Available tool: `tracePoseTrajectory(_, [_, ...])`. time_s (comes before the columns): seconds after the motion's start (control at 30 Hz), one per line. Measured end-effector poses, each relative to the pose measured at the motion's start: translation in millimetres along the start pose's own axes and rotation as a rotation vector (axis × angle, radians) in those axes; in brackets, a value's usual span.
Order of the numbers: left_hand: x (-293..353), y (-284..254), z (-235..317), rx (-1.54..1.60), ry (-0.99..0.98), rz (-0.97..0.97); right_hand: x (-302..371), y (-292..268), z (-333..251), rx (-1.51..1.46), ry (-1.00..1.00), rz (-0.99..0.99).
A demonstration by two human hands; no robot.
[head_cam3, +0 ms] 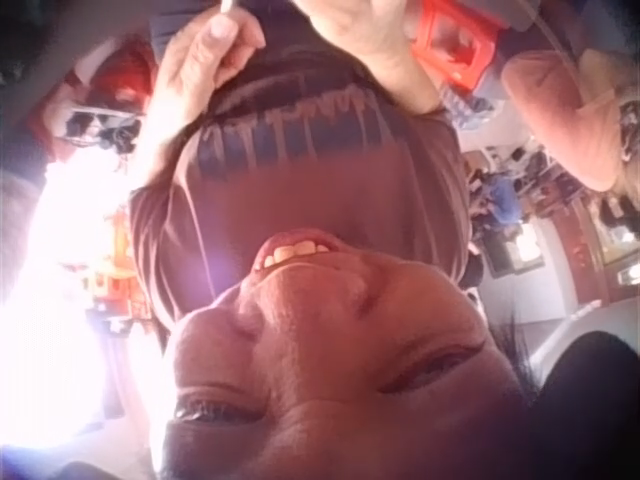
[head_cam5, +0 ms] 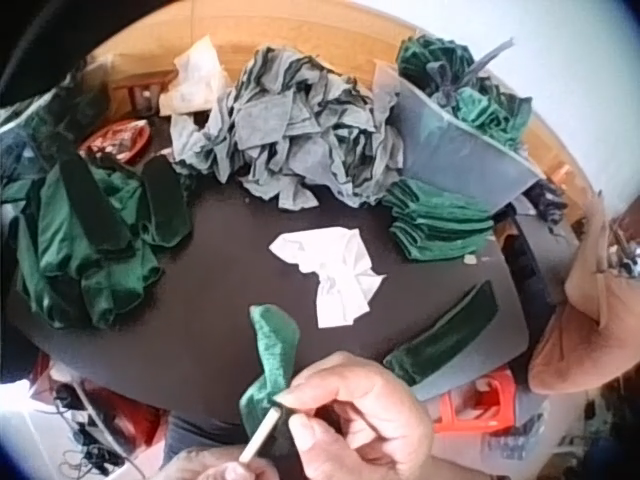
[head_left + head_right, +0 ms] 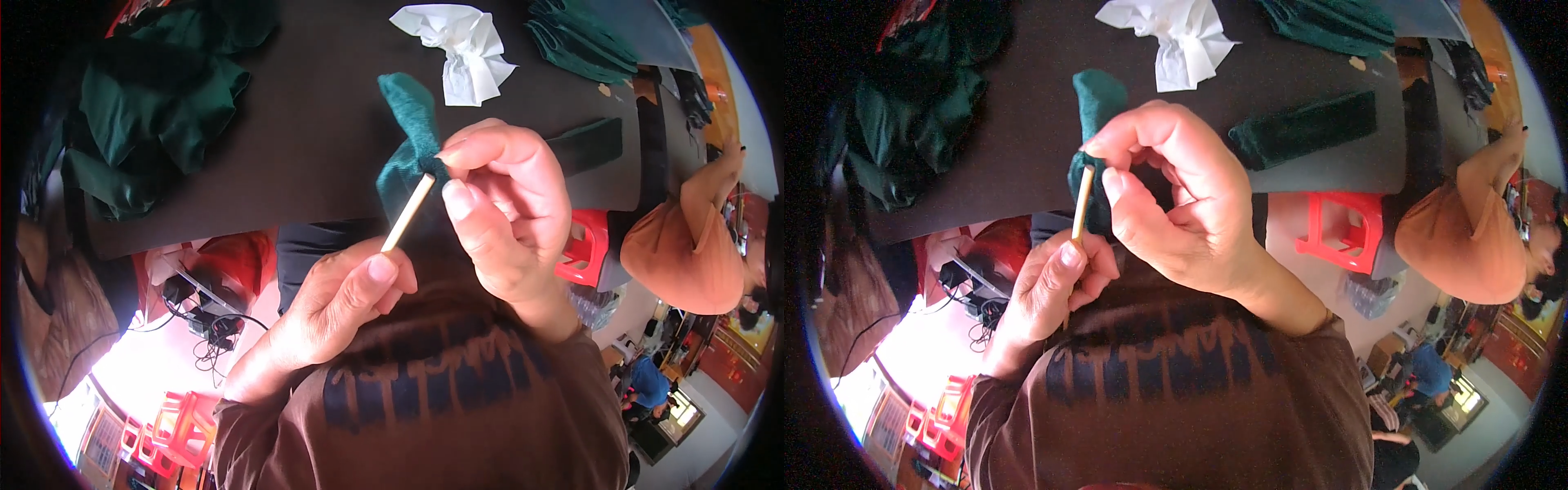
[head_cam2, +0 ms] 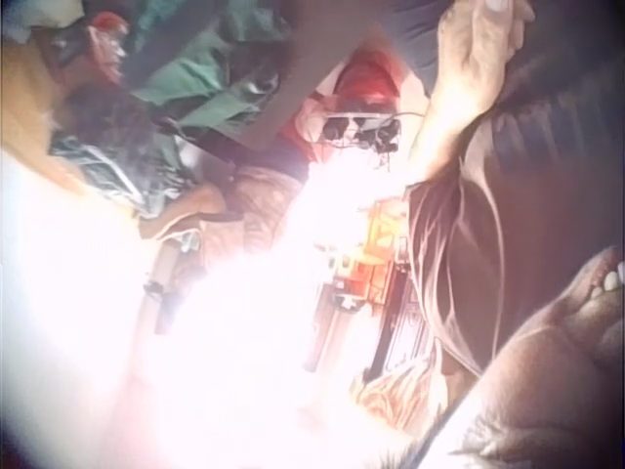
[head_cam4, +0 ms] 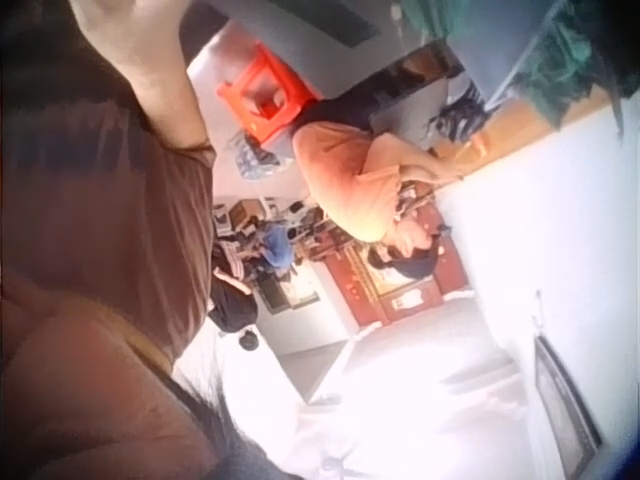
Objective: Turning fabric tubes inside out using a wooden stick.
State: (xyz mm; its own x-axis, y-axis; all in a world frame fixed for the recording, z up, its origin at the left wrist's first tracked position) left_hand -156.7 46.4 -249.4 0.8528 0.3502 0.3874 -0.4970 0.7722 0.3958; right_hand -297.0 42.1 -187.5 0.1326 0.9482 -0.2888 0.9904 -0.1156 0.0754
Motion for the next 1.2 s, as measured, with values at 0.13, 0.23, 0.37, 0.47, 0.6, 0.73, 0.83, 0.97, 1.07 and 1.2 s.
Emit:
tracePoseTrajectory(0.13, [-0.6,2.3,-1.4,-0.014,0.018,-0.006,-2.4,-5.6,-3.9,0.091,-0.128,0.039])
tracePoseTrajectory(0.23, [-2.1,3.8,3.6,-0.064,0.032,-0.034,-3.0,-3.7,-13.1,0.263,-0.18,0.008])
tracePoseTrajectory(0.37, [-4.4,2.8,4.2,-0.081,0.043,-0.019,-5.6,-2.2,-16.6,0.464,-0.289,-0.004])
tracePoseTrajectory(0.47, [-4.9,1.8,4.2,-0.099,0.042,0.006,-0.6,1.1,-16.1,0.585,-0.462,-0.006])
tracePoseTrajectory(0.6, [-6.7,2.3,0.5,-0.053,0.059,0.025,-0.3,7.7,-19.8,0.689,-0.431,-0.137])
tracePoseTrajectory(0.73, [-9.4,2.4,2.6,-0.034,0.079,0.055,3.0,8.1,-20.4,0.743,-0.478,-0.141])
tracePoseTrajectory(0.83, [-11.4,-0.1,6.5,0.008,0.092,0.078,6.5,9.4,-16.9,0.73,-0.409,-0.152])
tracePoseTrajectory(0.97, [-13.7,-5.6,7.7,0.181,0.166,0.116,16.8,29.2,-8.5,0.663,-0.419,-0.2])
tracePoseTrajectory(1.07, [-14.5,-0.8,5.5,0.321,0.172,-0.013,13.5,20.7,-3.9,0.515,-0.319,-0.182])
tracePoseTrajectory(1.2, [-3.2,5.6,-2.6,-0.043,0.172,-0.003,16.0,10.1,0.3,0.453,-0.228,-0.103])
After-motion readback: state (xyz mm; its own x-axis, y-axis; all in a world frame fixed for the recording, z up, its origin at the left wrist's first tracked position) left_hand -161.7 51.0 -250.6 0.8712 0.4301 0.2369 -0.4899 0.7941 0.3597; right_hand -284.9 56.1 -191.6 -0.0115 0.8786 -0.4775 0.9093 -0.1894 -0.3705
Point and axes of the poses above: each hand's wrist, its own x-axis away from the middle knuckle, its own y-axis out of the palm, z = x × y, the point moved 7 cm from there along -x, towards the middle knuckle, and after that the axes turned 2 degrees about -z, right-handed, at the moved point
